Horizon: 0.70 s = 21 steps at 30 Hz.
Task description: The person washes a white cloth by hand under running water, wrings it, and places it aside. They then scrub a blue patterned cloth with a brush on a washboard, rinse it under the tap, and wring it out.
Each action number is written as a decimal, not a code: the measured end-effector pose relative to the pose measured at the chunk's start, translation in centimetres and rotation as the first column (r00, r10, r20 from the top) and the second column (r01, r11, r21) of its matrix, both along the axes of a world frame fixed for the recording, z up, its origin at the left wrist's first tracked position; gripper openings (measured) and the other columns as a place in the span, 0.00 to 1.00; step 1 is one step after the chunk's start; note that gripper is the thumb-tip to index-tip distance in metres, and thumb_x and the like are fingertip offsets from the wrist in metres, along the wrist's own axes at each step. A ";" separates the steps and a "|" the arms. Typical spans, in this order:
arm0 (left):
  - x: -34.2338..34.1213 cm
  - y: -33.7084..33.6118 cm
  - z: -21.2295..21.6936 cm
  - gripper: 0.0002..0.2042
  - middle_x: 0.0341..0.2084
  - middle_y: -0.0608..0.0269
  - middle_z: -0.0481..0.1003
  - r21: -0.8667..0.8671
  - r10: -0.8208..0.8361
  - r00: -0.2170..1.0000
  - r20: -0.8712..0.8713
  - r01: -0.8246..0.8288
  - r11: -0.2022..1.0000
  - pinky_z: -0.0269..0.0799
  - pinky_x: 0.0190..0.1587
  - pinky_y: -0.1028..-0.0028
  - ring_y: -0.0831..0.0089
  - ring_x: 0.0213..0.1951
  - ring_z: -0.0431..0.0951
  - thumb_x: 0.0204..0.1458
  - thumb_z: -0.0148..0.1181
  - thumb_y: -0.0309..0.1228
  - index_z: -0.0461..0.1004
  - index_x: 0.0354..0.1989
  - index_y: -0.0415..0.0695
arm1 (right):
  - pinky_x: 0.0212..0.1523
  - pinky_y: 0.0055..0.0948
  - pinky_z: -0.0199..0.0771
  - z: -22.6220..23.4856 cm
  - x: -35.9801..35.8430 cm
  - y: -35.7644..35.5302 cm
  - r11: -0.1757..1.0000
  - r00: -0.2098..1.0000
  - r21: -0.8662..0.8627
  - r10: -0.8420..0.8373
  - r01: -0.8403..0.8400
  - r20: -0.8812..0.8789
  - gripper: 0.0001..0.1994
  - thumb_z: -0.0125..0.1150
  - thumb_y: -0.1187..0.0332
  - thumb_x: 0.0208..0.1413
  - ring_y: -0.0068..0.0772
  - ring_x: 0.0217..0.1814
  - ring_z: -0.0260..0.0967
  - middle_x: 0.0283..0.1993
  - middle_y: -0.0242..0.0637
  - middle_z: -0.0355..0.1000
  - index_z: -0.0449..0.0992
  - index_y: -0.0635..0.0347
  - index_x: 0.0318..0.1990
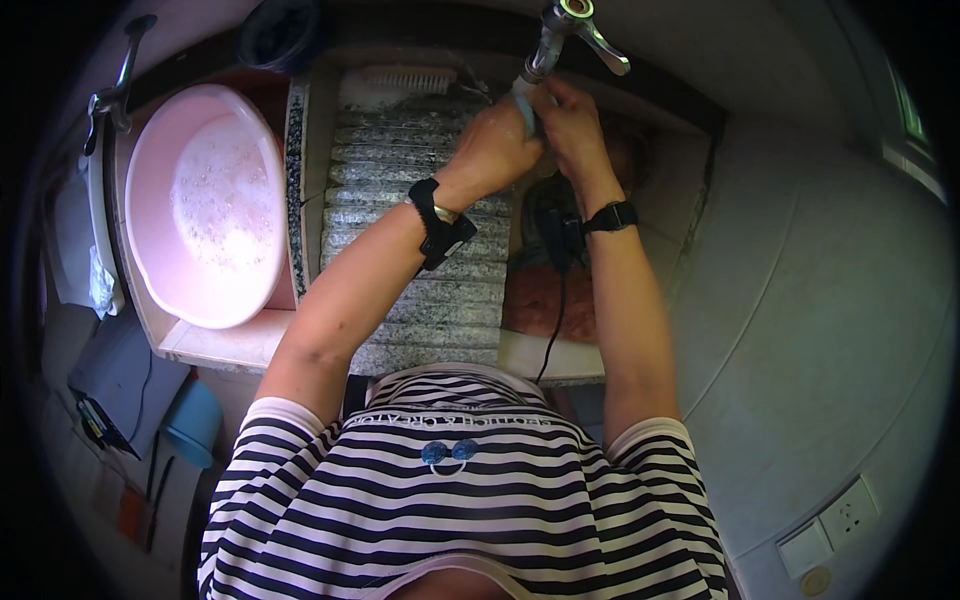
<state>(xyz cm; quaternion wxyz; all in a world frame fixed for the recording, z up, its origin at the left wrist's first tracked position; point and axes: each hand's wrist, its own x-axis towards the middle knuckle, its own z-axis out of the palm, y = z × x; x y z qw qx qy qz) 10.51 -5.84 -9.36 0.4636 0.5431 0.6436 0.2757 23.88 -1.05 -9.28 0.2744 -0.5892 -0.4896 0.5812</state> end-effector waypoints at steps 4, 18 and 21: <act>0.3 -0.7 -2.0 0.18 0.36 0.38 0.81 0.275 0.314 0.949 -0.028 -0.294 0.915 0.79 0.42 0.54 0.40 0.39 0.82 0.46 0.66 0.26 0.76 0.46 0.32 | 0.46 0.25 0.73 1.3 0.2 0.1 0.984 0.994 0.156 0.080 -0.091 0.076 0.22 0.69 0.62 0.61 0.22 0.45 0.74 0.47 0.34 0.80 0.78 0.65 0.58; 1.0 1.4 -1.9 0.16 0.58 0.46 0.67 -0.822 0.712 -0.474 0.519 -0.046 0.568 0.66 0.65 0.33 0.48 0.61 0.67 0.66 0.54 0.27 0.63 0.60 0.40 | 0.50 0.25 0.72 7.0 6.0 -3.8 0.972 0.919 0.235 -0.076 -0.018 0.387 0.17 0.68 0.64 0.62 0.24 0.48 0.74 0.47 0.36 0.80 0.80 0.66 0.53; 1.2 2.0 -2.2 0.15 0.58 0.45 0.67 -0.816 0.647 -0.588 0.486 -0.040 0.577 0.65 0.66 0.34 0.46 0.61 0.67 0.68 0.52 0.29 0.62 0.60 0.40 | 0.51 0.24 0.71 7.0 6.7 -5.1 0.969 0.900 0.246 -0.076 -0.035 0.429 0.16 0.67 0.65 0.63 0.23 0.48 0.73 0.48 0.34 0.79 0.80 0.66 0.53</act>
